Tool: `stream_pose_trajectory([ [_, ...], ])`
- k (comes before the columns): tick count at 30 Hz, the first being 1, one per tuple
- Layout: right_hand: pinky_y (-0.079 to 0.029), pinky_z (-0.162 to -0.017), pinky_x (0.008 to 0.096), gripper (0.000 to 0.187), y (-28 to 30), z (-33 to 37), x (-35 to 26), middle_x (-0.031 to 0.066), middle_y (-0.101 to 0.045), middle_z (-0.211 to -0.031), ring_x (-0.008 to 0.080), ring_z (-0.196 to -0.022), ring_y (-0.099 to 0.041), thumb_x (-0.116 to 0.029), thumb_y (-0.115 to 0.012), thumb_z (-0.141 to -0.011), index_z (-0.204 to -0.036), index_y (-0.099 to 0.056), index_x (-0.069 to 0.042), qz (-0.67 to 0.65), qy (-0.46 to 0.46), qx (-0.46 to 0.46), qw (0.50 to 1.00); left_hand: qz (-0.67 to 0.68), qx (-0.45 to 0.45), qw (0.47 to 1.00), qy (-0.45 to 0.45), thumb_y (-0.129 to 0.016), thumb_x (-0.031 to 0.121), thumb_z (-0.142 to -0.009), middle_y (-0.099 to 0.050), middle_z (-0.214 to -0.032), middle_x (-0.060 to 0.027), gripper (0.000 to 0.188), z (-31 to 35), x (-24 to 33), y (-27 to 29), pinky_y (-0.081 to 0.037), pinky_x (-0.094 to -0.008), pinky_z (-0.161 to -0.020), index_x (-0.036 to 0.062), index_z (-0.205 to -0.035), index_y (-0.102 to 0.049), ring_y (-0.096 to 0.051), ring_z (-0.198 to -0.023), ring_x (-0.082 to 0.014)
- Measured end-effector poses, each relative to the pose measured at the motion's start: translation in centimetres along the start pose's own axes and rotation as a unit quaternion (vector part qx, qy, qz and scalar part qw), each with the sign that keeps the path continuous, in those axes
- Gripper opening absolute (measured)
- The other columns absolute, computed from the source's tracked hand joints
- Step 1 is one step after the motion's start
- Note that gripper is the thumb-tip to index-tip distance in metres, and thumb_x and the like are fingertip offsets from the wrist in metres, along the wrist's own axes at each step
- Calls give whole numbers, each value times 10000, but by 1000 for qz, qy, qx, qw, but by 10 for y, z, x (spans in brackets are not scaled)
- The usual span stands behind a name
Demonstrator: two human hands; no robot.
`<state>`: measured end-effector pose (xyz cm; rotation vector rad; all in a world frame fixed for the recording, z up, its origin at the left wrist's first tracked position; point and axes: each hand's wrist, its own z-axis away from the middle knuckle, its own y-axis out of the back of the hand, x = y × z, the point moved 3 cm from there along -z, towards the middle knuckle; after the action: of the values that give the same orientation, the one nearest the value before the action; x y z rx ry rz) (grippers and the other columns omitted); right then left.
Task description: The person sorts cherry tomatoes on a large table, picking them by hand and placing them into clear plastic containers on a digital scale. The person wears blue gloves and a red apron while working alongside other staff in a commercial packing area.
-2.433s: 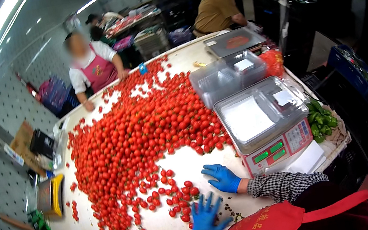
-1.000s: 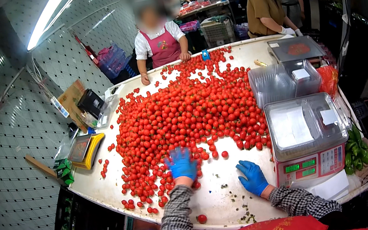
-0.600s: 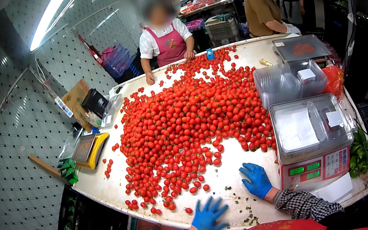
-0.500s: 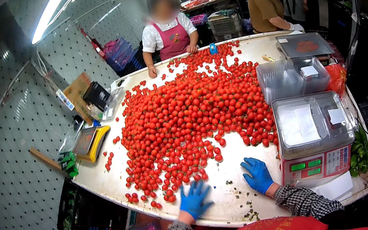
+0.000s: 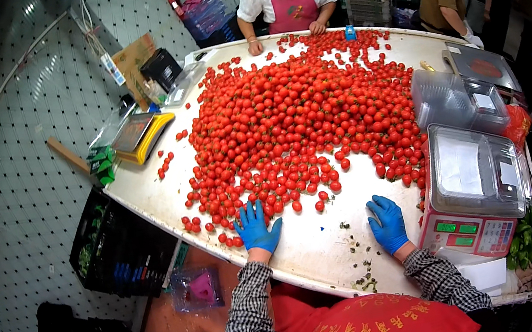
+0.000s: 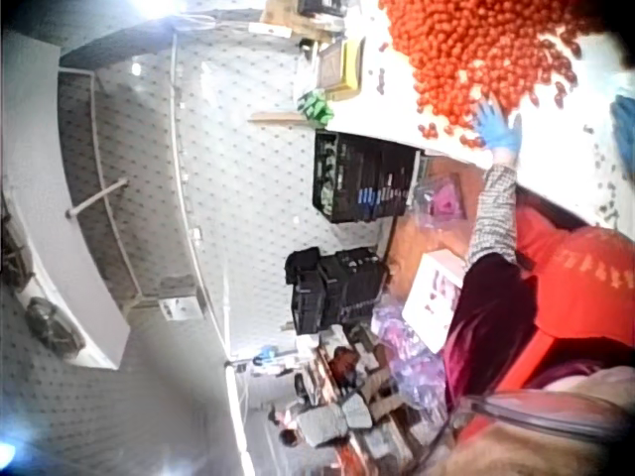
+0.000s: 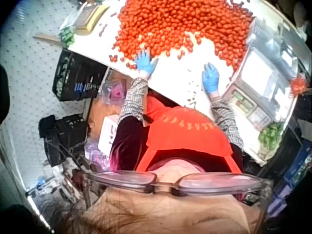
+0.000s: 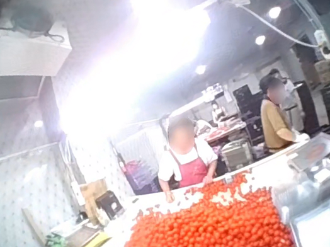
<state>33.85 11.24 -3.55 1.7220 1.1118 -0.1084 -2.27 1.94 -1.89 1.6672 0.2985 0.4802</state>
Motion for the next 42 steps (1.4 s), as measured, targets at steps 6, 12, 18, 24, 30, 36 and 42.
stream_pose_trajectory([
  [6, -437, -1052, 464, 434, 0, 0, -2, 190, -589, -1329, 381, -1211, -549, -133, -721, -805, -1224, -657, -42, 9, 2, -4, 1000, 9, 16, 1000, 8, -668, 482, -873, -271, -1637, -113, 851, -6, -3, -2, -98, -594, -1207, 178, -1580, -305, -190, -1517, -360],
  [12, -438, -1051, 460, 423, 0, -1, -6, 187, -597, -1314, 375, -1199, -553, -89, -721, -787, -1203, -667, -32, 12, -1, -14, 1000, 16, 54, 998, -1, -627, 411, -925, -320, -1607, -99, 733, -4, -9, -9, -127, -581, -1208, 185, -1562, -343, -250, -1493, -342],
  [18, -432, -1058, 461, 413, 0, -1, -8, 181, -600, -1312, 374, -1207, -548, -93, -721, -791, -1198, -672, -43, 25, -1, -15, 1000, 27, 62, 998, -1, -624, 360, -935, -343, -1593, -95, 690, -4, -10, -8, -144, -579, -1204, 188, -1550, -362, -277, -1481, -337],
  [24, -429, -1060, 461, 421, -1, -1, -9, 181, -593, -1324, 375, -1222, -540, -93, -723, -786, -1200, -669, -44, 29, -7, -25, 999, 87, 109, 990, 6, -610, 283, -944, -381, -1564, -131, 639, -1, -13, -6, -196, -558, -1191, 139, -1528, -393, -339, -1449, -315],
  [30, -435, -1049, 470, 443, 0, -2, -13, 191, -591, -1323, 385, -1218, -541, -105, -729, -776, -1209, -660, -39, 47, 1, -34, 998, 102, 149, 983, -19, -631, 192, -924, -471, -1474, -143, 576, -16, -13, 9, -254, -516, -1172, 77, -1464, -469, -440, -1360, -320],
  [36, -431, -1045, 487, 447, 1, -8, -17, 201, -588, -1323, 403, -1216, -537, -106, -729, -772, -1206, -657, -30, 45, -8, -52, 998, 123, 155, 980, -11, -646, 197, -912, -602, -1243, -136, 438, -123, -8, 28, -440, -462, -991, 68, -1325, -579, -547, -1155, -331],
  [42, -427, -1050, 496, 451, 7, -13, -19, 203, -580, -1349, 412, -1231, -530, -114, -716, -785, -1225, -656, -33, 49, 5, -49, 998, 95, 249, 960, -86, -727, 271, -837, -637, -1072, -171, 394, -235, 15, 20, -498, -525, -841, 126, -1199, -670, -604, -1012, -385],
])
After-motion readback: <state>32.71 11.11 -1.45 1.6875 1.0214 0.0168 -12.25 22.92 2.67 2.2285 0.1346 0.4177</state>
